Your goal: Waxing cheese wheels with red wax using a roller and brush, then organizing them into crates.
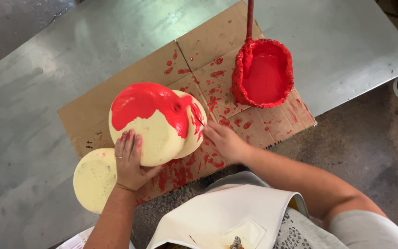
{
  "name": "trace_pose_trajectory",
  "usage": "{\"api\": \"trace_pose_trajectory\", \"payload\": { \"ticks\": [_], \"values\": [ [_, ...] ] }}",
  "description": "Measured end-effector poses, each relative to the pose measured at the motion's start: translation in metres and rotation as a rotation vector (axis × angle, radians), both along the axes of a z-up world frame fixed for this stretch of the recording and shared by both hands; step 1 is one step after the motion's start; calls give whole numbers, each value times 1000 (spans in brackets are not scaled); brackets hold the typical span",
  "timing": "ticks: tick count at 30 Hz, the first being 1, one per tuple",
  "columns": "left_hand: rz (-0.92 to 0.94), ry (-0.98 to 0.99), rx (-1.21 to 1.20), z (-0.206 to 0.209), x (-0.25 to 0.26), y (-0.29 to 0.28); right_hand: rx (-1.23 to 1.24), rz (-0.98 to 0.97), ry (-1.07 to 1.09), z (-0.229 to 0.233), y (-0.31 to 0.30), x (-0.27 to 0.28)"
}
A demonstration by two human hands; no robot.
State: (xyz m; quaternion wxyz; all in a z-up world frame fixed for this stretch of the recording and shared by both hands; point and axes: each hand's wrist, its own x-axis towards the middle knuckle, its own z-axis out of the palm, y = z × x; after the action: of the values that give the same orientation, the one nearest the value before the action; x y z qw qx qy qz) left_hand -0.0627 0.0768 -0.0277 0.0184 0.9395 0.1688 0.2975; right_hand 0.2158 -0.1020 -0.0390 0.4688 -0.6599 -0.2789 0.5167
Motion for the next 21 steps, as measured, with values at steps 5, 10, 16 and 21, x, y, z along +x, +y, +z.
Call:
{"api": "trace_pose_trajectory", "payload": {
  "ticks": [5,10,16,21],
  "values": [
    [-11,-2,13,-1,0,2,131,-70,545,31,27,13],
    [11,-27,13,-3,-1,3,-21,-41,615,-13,-44,-21],
    [8,-40,10,-2,1,5,-11,-12,595,4,-22,-6],
    [-3,-21,-3,-1,1,2,100,-66,561,-3,13,4]
  ]
}}
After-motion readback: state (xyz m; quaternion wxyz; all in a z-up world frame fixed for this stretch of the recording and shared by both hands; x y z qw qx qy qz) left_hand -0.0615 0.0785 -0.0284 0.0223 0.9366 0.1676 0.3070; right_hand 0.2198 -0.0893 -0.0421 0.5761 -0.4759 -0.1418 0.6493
